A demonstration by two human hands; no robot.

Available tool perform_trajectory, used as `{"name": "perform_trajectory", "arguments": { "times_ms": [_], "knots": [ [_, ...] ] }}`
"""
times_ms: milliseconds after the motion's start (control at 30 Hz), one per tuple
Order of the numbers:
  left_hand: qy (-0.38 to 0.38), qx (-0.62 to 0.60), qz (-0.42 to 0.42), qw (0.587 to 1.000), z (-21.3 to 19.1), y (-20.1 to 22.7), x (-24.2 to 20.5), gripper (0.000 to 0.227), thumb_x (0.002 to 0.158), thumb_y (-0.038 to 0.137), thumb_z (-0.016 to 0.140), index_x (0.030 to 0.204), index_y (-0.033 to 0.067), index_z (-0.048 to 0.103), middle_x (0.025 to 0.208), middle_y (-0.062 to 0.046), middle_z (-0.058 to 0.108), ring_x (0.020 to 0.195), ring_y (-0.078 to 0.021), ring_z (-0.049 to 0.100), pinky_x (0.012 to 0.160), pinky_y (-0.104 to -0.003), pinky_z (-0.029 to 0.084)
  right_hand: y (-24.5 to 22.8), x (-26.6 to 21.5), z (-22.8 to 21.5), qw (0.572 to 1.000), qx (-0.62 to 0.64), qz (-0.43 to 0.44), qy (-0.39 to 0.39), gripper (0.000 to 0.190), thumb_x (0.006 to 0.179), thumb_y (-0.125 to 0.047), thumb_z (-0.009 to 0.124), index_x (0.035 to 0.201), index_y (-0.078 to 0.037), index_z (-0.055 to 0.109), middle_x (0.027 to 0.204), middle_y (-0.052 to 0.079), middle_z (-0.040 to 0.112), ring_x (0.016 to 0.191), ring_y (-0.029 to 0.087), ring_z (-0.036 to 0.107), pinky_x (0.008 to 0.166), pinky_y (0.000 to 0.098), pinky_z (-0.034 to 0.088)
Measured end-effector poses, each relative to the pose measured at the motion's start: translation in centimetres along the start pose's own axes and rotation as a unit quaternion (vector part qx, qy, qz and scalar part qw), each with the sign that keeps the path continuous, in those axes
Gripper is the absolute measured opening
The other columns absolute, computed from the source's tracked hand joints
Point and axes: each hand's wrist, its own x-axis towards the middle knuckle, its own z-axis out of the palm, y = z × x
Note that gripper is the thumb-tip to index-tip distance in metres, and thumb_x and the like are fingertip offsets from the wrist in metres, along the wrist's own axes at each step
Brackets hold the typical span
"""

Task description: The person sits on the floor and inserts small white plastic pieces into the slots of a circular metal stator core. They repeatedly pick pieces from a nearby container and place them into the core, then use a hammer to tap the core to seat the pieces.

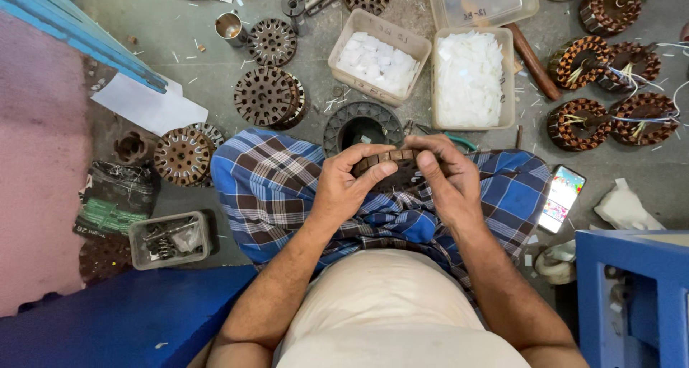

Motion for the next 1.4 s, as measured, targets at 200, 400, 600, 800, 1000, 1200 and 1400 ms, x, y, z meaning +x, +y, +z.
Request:
{"name": "perform_trajectory", "arguments": {
  "times_ms": [200, 400, 600, 800, 1000, 1200, 1400],
  "knots": [
    [0.005, 0.033, 0.021, 0.999, 0.1, 0.0, -0.4, 0.023, 0.092, 0.016, 0.081, 0.112, 0.0048, 0.076, 0.096, -0.003, 0.076, 0.084, -0.01, 0.069, 0.073, -0.024, 0.055, 0.6, 0.0, 0.0, 0.999, -0.017, -0.038, -0.028, 0.02, 0.106, -0.014, 0.065, 0.119, 0.002, 0.065, 0.119, 0.007, 0.062, 0.108, 0.012, 0.062, 0.093, 0.0234, 0.052],
    [0.028, 0.103, 0.112, 0.988, 0.3, 1.3, -0.5, 0.022, 0.092, 0.015, 0.084, 0.111, 0.0057, 0.076, 0.104, -0.006, 0.077, 0.093, -0.0126, 0.074, 0.08, -0.026, 0.059, 0.9, -0.9, 0.3, 0.994, -0.072, -0.077, 0.004, 0.02, 0.107, -0.015, 0.064, 0.118, 0.002, 0.066, 0.117, 0.007, 0.06, 0.103, 0.011, 0.059, 0.09, 0.0227, 0.05],
    [-0.049, -0.002, 0.102, 0.994, -0.9, 2.3, -0.3, 0.032, 0.088, 0.011, 0.082, 0.117, 0.0011, 0.073, 0.109, -0.01, 0.076, 0.097, -0.018, 0.074, 0.085, -0.029, 0.06, 1.6, -1.0, -0.2, 0.992, 0.023, -0.126, 0.021, 0.025, 0.107, -0.019, 0.069, 0.119, 0.003, 0.065, 0.121, 0.009, 0.059, 0.108, 0.015, 0.059, 0.1, 0.0275, 0.05],
    [-0.02, 0.003, 0.161, 0.987, -0.3, 2.3, -0.9, 0.028, 0.09, 0.009, 0.083, 0.116, 0.0015, 0.073, 0.114, -0.013, 0.077, 0.105, -0.0209, 0.077, 0.093, -0.031, 0.062, 1.8, -1.2, -0.3, 0.978, 0.148, -0.149, -0.006, 0.026, 0.106, -0.019, 0.072, 0.12, 0.002, 0.065, 0.12, 0.011, 0.059, 0.11, 0.021, 0.063, 0.102, 0.0334, 0.054],
    [-0.015, -0.027, 0.156, 0.987, -0.4, 2.4, -1.1, 0.029, 0.089, 0.008, 0.083, 0.115, 0.0015, 0.074, 0.113, -0.014, 0.078, 0.102, -0.0211, 0.077, 0.091, -0.031, 0.062, 0.3, -1.0, -0.8, 0.98, 0.136, -0.136, -0.043, 0.038, 0.093, -0.008, 0.079, 0.126, 0.002, 0.062, 0.127, 0.012, 0.058, 0.117, 0.025, 0.066, 0.102, 0.0383, 0.061],
    [-0.022, -0.052, 0.164, 0.985, -0.2, 2.7, -0.8, 0.026, 0.093, 0.012, 0.081, 0.117, 0.0036, 0.072, 0.115, -0.011, 0.076, 0.108, -0.0201, 0.075, 0.094, -0.031, 0.063, -0.1, -1.1, -0.3, 0.991, 0.068, -0.117, -0.021, 0.026, 0.095, 0.0, 0.075, 0.119, 0.003, 0.065, 0.122, 0.012, 0.06, 0.113, 0.021, 0.068, 0.098, 0.0334, 0.062],
    [0.0, -0.001, 0.144, 0.99, -0.1, 3.0, -0.9, 0.024, 0.094, 0.011, 0.081, 0.116, 0.0036, 0.073, 0.108, -0.008, 0.074, 0.098, -0.0161, 0.072, 0.085, -0.028, 0.06, 0.5, -0.8, -0.1, 0.991, 0.013, -0.132, -0.008, 0.027, 0.096, 0.002, 0.075, 0.121, 0.002, 0.066, 0.121, 0.011, 0.062, 0.112, 0.018, 0.066, 0.098, 0.0281, 0.059]
  ]
}}
